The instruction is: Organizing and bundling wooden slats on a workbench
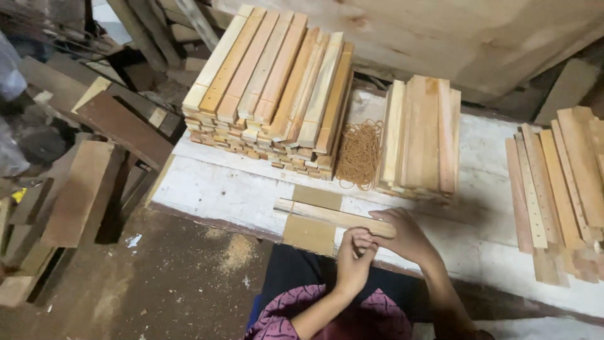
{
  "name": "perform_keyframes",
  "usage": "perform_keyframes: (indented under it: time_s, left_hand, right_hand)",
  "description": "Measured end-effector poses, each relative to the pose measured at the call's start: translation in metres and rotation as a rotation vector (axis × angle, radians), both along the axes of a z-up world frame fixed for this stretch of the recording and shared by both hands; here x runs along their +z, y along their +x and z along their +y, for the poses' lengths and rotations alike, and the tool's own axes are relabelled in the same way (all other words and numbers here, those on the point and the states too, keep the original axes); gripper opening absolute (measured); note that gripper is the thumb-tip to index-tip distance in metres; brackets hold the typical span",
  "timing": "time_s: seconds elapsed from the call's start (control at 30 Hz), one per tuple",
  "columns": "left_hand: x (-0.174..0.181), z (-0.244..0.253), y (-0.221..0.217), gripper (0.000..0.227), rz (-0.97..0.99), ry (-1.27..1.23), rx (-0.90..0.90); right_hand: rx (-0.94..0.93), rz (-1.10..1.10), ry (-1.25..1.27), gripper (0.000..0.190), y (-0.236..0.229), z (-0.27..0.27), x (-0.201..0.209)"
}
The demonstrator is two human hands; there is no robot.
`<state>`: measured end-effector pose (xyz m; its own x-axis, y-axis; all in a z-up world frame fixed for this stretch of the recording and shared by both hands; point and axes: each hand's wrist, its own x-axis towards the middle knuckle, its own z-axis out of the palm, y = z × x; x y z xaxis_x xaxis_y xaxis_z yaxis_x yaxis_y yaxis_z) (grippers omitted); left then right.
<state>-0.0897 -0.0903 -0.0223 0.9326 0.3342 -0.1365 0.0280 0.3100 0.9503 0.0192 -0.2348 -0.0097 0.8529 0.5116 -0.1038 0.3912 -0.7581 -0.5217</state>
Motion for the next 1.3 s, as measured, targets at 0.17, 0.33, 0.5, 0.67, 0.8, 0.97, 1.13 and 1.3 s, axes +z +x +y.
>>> perform_keyframes:
  time_s: [0.17,0.33,0.5,0.67,0.8,0.97,1.13,1.3]
  left_hand:
    - [-0.066,-0.003,0.004,0.056,0.200,-0.420,0.128]
    - [-0.051,0.003,-0.012,0.072,0.173,-0.326,0.068]
    - [-0.026,-0.002,-0.037,0.068,-0.429,0.303,-0.002]
    - [0.035,0.015,-0.022,0.062,-0.426,0.445,-0.083]
    - [0.150,0.067,0.009,0.066,-0.323,0.462,-0.217]
    - [0.231,0.132,0.069,0.051,-0.258,0.536,-0.287]
    - [0.238,0.201,0.149,0.050,-0.283,0.711,-0.293]
    - [0.196,0.245,0.227,0.057,-0.084,0.828,-0.337]
  right_hand:
    - [0.177,-0.119,0.085,0.047,0.011,0.026,-0.008]
    - [0.023,-0.029,0.147,0.042,-0.022,0.029,0.016]
    - [-0.531,0.178,0.070,0.045,-0.058,0.008,0.007]
    - [-0.484,0.313,0.567,0.060,-0.057,-0.002,0.010]
    - [-0.684,0.282,0.665,0.066,-0.045,0.061,0.104]
    - [-0.587,0.157,0.965,0.060,0.018,0.157,0.165]
    - [-0.534,-0.008,1.011,0.050,0.085,0.234,0.175]
    - [-0.544,-0.257,0.688,0.049,0.161,0.269,0.123]
